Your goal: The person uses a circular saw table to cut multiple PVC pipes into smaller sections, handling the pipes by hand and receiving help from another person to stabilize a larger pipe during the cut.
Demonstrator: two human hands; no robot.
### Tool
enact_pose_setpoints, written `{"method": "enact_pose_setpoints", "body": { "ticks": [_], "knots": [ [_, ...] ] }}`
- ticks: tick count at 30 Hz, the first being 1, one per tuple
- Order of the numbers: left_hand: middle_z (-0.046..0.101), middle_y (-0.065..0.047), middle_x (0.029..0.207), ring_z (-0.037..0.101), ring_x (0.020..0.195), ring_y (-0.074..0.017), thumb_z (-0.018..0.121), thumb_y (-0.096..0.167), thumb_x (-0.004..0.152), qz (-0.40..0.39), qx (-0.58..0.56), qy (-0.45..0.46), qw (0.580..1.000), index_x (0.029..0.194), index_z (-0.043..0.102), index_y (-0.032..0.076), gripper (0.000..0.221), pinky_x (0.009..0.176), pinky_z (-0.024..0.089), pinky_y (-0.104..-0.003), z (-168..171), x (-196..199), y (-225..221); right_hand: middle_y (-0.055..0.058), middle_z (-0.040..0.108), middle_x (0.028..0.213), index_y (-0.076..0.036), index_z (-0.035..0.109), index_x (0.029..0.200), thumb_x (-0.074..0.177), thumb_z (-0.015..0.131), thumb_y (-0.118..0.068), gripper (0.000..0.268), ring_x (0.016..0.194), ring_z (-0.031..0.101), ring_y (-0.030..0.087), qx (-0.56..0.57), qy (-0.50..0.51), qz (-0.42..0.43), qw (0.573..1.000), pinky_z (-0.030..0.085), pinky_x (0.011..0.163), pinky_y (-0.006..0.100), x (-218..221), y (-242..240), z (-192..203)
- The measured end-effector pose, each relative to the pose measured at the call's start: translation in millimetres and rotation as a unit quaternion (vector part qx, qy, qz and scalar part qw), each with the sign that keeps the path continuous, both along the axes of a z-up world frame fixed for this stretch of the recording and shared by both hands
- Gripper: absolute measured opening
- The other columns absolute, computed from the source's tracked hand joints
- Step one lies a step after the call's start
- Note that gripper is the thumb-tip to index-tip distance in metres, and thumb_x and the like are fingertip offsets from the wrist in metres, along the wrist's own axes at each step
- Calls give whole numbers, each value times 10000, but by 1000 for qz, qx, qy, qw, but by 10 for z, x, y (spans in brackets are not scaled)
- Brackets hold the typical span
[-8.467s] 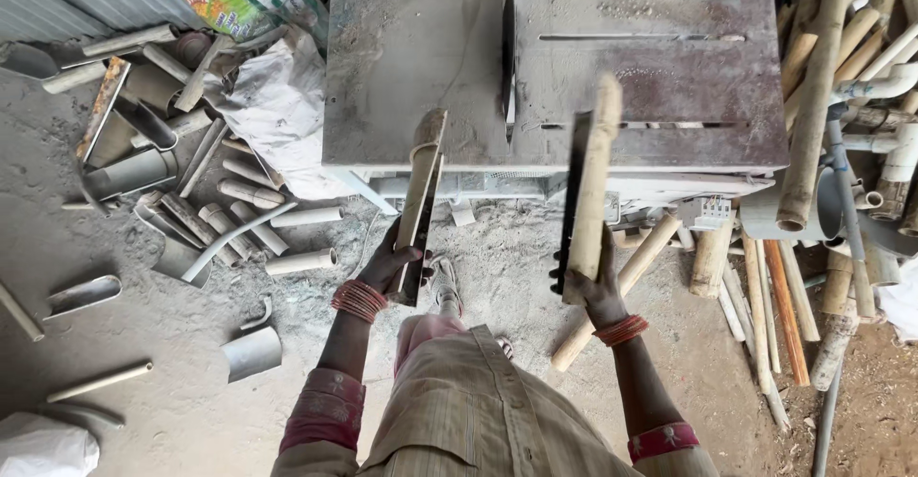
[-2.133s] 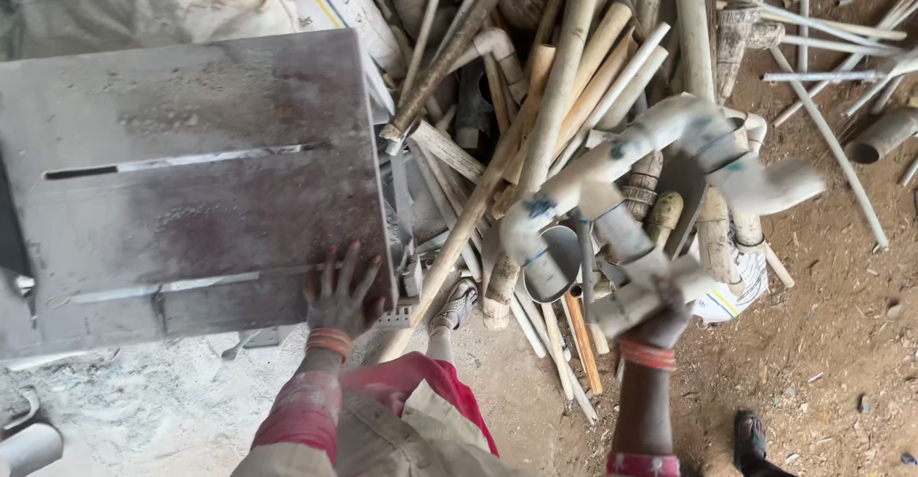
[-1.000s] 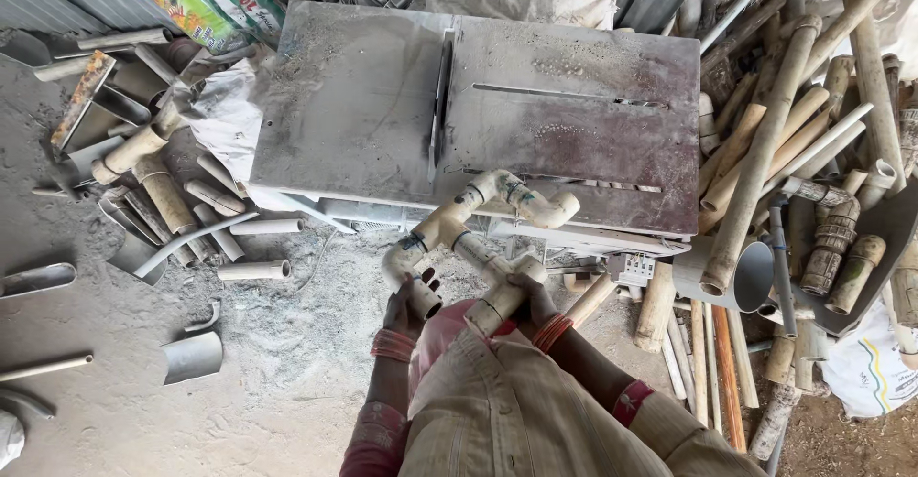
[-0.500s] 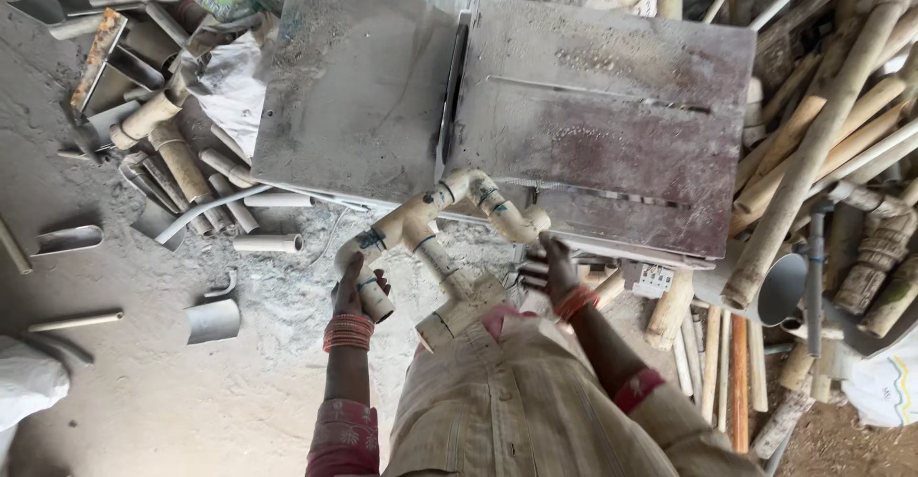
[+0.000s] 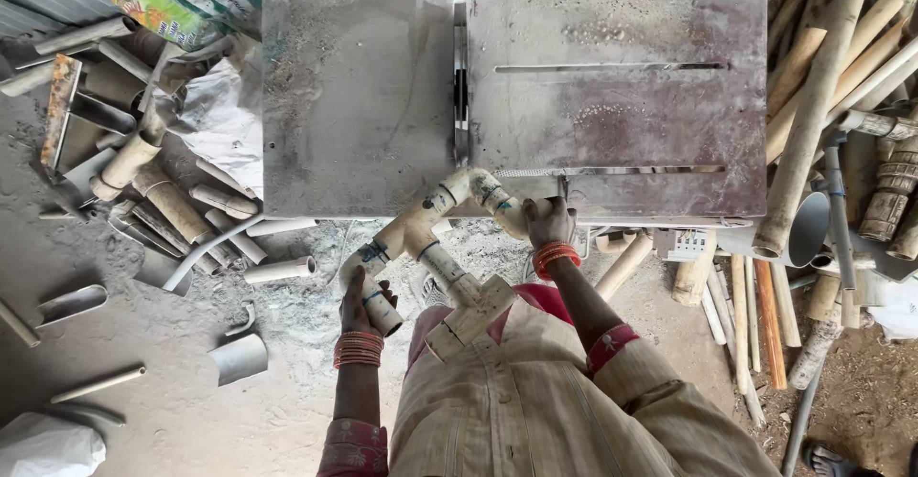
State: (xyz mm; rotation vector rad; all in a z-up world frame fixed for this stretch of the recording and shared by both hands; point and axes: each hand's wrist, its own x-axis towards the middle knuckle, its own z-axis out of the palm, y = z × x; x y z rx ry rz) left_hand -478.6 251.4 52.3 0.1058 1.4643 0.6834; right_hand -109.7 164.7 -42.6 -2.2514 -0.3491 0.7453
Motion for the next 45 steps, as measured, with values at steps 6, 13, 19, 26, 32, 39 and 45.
{"method": "enact_pose_setpoints", "body": {
  "ticks": [6, 13, 19, 26, 32, 39, 45],
  "knots": [
    [672, -115, 792, 630, 564, -225, 856, 378, 765, -14, 2, 2, 1000, 1181, 603, 78, 572, 516, 573, -373, -134, -58, 503, 288, 548, 1325, 47, 522, 1315, 792, 786, -460, 775, 1247, 528, 445, -95, -87, -99, 987, 445, 1065, 560, -292, 431, 200],
    [656, -100, 761, 622, 541, -222, 880, 371, 739, -28, 21, 36, 999, 1137, 639, 95, 541, 464, 540, -354, -134, 40, 748, 215, 579, 1368, -45, 550, 1421, 712, 756, -260, 769, 1292, 536, 369, -4, -141, -263, 954, 415, 1142, 473, -302, 738, 87],
    [659, -99, 761, 625, 519, -213, 893, 392, 737, -59, 49, 74, 994, 1125, 658, 61, 562, 443, 545, -336, -139, 44, 883, 161, 576, 1434, -87, 570, 1411, 720, 774, -165, 725, 1372, 481, 335, 9, -94, -323, 942, 322, 1195, 479, -412, 831, 249],
    [662, -102, 748, 628, 514, -217, 889, 406, 730, -65, 39, 106, 992, 1097, 645, 50, 567, 439, 547, -340, -141, 114, 887, 183, 544, 1445, -11, 535, 1389, 740, 760, -164, 704, 1374, 474, 333, -36, -96, -323, 941, 331, 1211, 460, -387, 919, 453],
    [650, -102, 740, 620, 504, -217, 897, 410, 716, -66, 48, 99, 992, 1099, 642, 40, 590, 440, 554, -335, -192, 67, 887, 188, 541, 1432, -11, 526, 1387, 751, 749, -168, 693, 1358, 473, 332, -66, 54, -378, 922, 329, 1196, 458, -520, 947, 686],
    [665, -118, 764, 633, 522, -226, 923, 400, 708, -52, 40, 107, 992, 1108, 630, 3, 635, 439, 553, -344, -161, 102, 923, 184, 549, 1409, -15, 528, 1372, 752, 748, -165, 675, 1334, 484, 329, -59, 170, -407, 895, 339, 1179, 458, -481, 915, 762],
    [667, -128, 769, 633, 513, -233, 917, 403, 680, -55, 28, 110, 992, 1111, 615, 16, 653, 425, 549, -350, -196, 99, 975, 181, 556, 1390, -18, 531, 1358, 752, 747, -163, 660, 1313, 493, 326, -55, 197, -398, 894, 347, 1165, 458, -490, 885, 693]
  ]
}}
